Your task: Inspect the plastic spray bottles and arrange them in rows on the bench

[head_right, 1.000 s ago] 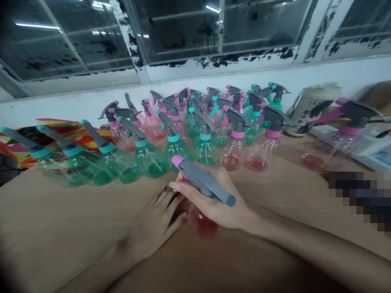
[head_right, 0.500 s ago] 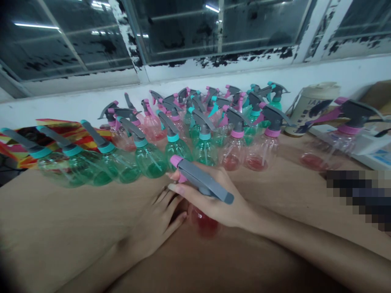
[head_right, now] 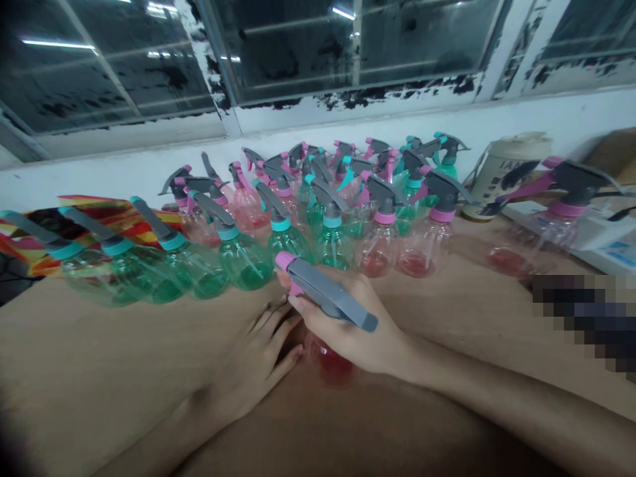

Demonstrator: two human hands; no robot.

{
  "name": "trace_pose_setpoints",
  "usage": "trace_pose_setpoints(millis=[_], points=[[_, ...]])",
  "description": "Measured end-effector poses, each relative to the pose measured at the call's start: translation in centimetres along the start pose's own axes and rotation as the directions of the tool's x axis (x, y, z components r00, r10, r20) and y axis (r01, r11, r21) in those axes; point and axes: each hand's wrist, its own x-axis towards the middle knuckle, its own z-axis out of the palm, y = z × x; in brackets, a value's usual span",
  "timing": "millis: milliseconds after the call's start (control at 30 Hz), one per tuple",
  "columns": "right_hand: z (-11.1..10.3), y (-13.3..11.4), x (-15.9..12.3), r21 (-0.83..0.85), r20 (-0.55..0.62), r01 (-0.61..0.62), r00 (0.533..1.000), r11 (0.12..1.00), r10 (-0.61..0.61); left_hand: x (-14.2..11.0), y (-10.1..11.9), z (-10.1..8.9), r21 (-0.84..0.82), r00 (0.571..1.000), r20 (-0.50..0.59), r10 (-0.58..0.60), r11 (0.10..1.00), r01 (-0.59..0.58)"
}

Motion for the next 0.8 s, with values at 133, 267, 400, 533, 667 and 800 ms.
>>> trace_pose_setpoints(millis=[133,267,400,533,667,800], points=[[0.05,-0.24,0.07,0.023,-0.014,0.005,1.000,1.000,-0.005,0.05,0.01,-0.07,0.007,1.000,0.018,-0.011,1.000,0.011],[-0.07,-0.34,0.14,-0.002,0.024,0.016,1.000,1.000,-0.016,0.10,0.06,-0.08,0.001,1.000,0.014,-0.005,1.000,0.005],[-0.09,-0.32,0.12,-0.047,0.025,0.020,1.000,0.999,-0.019,0.01,0.01,0.05,-0.006,1.000,-0.014,0.002,1.000,-0.002],[0.00,-0.06,-0.33,-0.111,-0.020,0.010,1.000,0.994,-0.013,-0.07,-0.10,0.25,0.000,1.000,-0.017,0.006,1.000,-0.006],[-0.05,0.00,-0.52,-0.131,-0.039,-0.001,0.999,0.991,-0.005,-0.02,-0.18,0.32,0.008,1.000,-0.008,0.005,1.000,-0.005],[-0.02,-0.24,-0.06,-0.034,0.020,-0.039,0.999,0.999,0.040,-0.11,-0.22,0.33,0.004,1.000,-0.017,0.012,1.000,-0.012]])
